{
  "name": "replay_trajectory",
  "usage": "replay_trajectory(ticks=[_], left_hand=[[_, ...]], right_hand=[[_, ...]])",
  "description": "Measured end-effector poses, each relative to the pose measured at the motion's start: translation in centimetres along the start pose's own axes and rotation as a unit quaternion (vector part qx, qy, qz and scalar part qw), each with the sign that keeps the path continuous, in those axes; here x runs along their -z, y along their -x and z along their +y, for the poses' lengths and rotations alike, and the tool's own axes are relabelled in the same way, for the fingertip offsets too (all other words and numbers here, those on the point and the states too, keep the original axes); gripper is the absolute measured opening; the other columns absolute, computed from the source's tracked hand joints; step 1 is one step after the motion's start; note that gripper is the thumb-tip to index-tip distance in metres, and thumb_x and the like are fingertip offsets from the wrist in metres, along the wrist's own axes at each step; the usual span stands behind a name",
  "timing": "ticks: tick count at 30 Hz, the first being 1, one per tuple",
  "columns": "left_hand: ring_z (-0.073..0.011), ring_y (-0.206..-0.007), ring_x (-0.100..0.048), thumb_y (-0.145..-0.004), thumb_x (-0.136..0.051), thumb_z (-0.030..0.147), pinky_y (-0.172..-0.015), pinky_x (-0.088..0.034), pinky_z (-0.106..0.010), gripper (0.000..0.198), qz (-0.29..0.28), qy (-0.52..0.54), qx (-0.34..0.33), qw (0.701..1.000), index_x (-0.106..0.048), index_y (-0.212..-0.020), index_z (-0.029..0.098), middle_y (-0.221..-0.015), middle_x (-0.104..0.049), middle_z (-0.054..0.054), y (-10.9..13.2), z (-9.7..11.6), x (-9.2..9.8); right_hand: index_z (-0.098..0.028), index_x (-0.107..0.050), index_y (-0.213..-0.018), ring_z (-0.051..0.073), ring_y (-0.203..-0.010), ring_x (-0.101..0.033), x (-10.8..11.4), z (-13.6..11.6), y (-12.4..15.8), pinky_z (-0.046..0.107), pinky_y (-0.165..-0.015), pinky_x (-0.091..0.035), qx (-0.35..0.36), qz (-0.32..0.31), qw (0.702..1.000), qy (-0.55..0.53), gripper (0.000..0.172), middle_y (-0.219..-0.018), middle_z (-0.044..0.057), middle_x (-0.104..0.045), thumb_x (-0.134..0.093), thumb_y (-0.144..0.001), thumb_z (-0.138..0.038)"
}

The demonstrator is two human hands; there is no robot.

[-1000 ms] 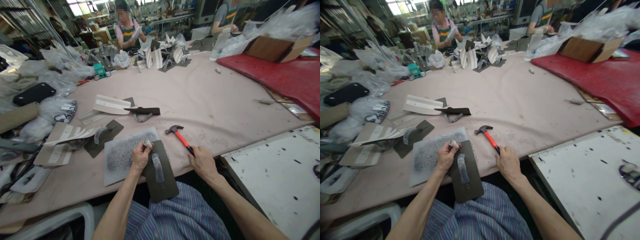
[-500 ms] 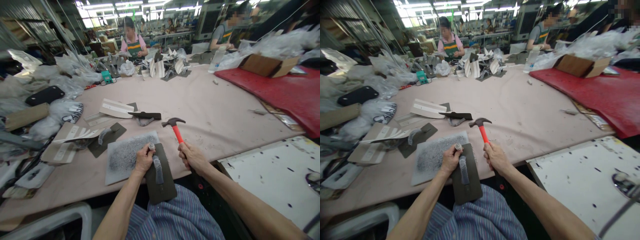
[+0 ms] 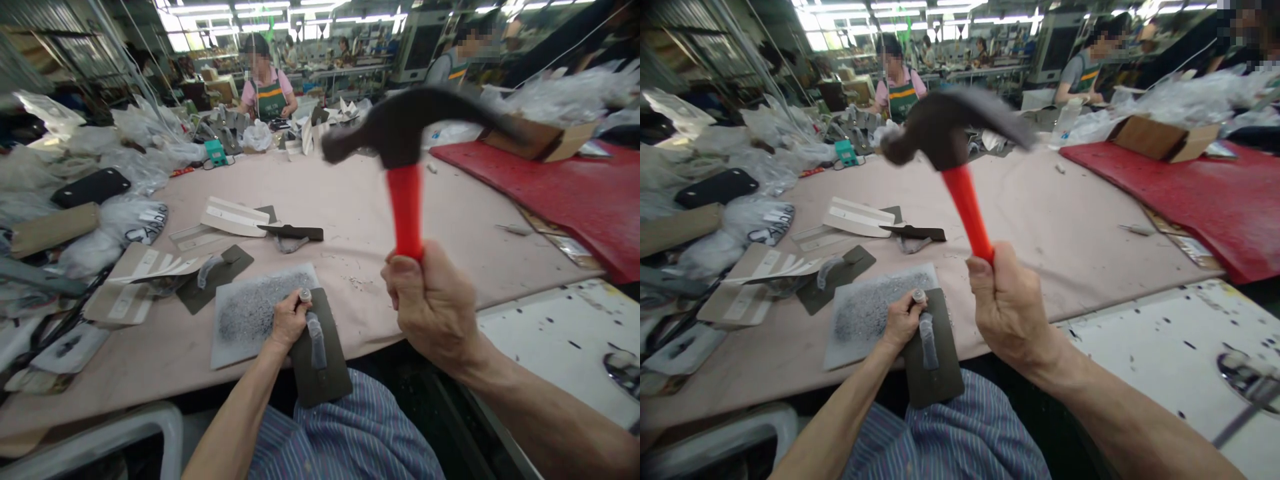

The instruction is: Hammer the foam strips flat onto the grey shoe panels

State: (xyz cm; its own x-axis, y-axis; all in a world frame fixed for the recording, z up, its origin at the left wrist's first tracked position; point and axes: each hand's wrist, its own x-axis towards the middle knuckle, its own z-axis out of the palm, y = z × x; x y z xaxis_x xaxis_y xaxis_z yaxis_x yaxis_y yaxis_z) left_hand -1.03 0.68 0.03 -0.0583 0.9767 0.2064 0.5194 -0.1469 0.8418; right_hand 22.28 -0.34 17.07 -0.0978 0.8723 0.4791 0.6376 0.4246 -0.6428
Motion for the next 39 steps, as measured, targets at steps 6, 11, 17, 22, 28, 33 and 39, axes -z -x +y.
replay_trajectory(ticks=[6, 11, 17, 22, 28, 33, 39], left_hand=[[-0.0166, -0.074, -0.063, -0.083, -0.059, 0.020, -0.072, -0.045, -0.026, 0.009, -0.003, -0.025, 0.024, 0.999, -0.067, -0.088, 0.021, -0.078, -0.069, 0.000, 0.1, -0.2, -0.2], [-0.0162, -0.081, -0.065, -0.085, -0.057, 0.019, -0.076, -0.046, -0.026, 0.012, 0.000, 0.006, 0.015, 1.000, -0.068, -0.091, 0.021, -0.086, -0.071, -0.001, 0.2, -0.2, -0.1], [-0.0168, -0.082, -0.066, -0.084, -0.061, 0.020, -0.078, -0.048, -0.026, 0.011, 0.007, 0.014, 0.002, 1.000, -0.068, -0.092, 0.021, -0.088, -0.072, -0.001, 0.1, -0.5, -0.1], [-0.0165, -0.082, -0.066, -0.082, -0.065, 0.022, -0.078, -0.049, -0.026, 0.010, 0.011, 0.038, 0.015, 0.999, -0.070, -0.090, 0.020, -0.088, -0.073, -0.001, 0.1, -0.6, -0.1], [-0.0155, -0.075, -0.066, -0.072, -0.075, 0.028, -0.070, -0.052, -0.024, 0.018, 0.078, 0.185, 0.118, 0.973, -0.069, -0.085, 0.016, -0.081, -0.072, -0.002, -0.8, -1.2, -0.6], [-0.0150, -0.071, -0.068, -0.064, -0.082, 0.032, -0.068, -0.055, -0.025, 0.031, 0.200, 0.311, 0.153, 0.917, -0.067, -0.083, 0.013, -0.078, -0.071, -0.003, -2.8, 0.2, 1.2], [-0.0170, -0.078, -0.071, -0.069, -0.084, 0.032, -0.079, -0.059, -0.031, 0.032, 0.244, 0.274, 0.016, 0.930, -0.069, -0.090, 0.014, -0.084, -0.073, -0.003, -3.9, 5.4, 5.4]], right_hand=[[-0.019, -0.047, -0.085, 0.011, -0.046, -0.026, -2.7, 3.8, 3.8, 0.031, -0.051, -0.012, 0.027, -0.332, 0.930, 0.156, 0.029, -0.058, -0.001, -0.046, -0.031, -0.102, -0.036], [-0.018, -0.048, -0.089, 0.013, -0.058, -0.044, -3.0, 7.9, 3.9, 0.028, -0.056, -0.024, -0.099, -0.363, 0.917, 0.133, 0.027, -0.067, 0.002, -0.055, -0.033, -0.103, -0.036], [-0.013, -0.055, -0.107, 0.022, -0.079, -0.059, -6.1, 12.5, 5.4, 0.032, -0.068, -0.040, -0.179, -0.336, 0.906, 0.184, 0.029, -0.092, 0.012, -0.063, -0.034, -0.103, -0.032], [-0.018, -0.038, -0.144, 0.027, -0.119, -0.048, -8.9, 7.9, 6.2, 0.040, -0.094, -0.042, 0.105, -0.246, 0.957, 0.114, 0.053, -0.138, 0.016, -0.046, -0.044, -0.091, -0.011], [-0.019, -0.056, -0.113, 0.023, -0.098, -0.050, -11.7, 3.1, 6.0, 0.036, -0.081, -0.040, 0.278, -0.378, 0.876, 0.108, 0.031, -0.117, 0.009, -0.054, -0.050, -0.083, -0.011], [-0.015, -0.055, -0.095, 0.023, -0.084, -0.052, -11.9, 2.1, 5.6, 0.039, -0.076, -0.038, 0.249, -0.340, 0.883, 0.208, 0.013, -0.100, 0.012, -0.057, -0.049, -0.084, -0.014], [-0.014, -0.056, -0.105, 0.025, -0.080, -0.063, -10.0, 1.1, 5.0, 0.035, -0.066, -0.041, -0.008, -0.268, 0.940, 0.209, 0.020, -0.090, 0.011, -0.065, -0.045, -0.095, -0.028]])
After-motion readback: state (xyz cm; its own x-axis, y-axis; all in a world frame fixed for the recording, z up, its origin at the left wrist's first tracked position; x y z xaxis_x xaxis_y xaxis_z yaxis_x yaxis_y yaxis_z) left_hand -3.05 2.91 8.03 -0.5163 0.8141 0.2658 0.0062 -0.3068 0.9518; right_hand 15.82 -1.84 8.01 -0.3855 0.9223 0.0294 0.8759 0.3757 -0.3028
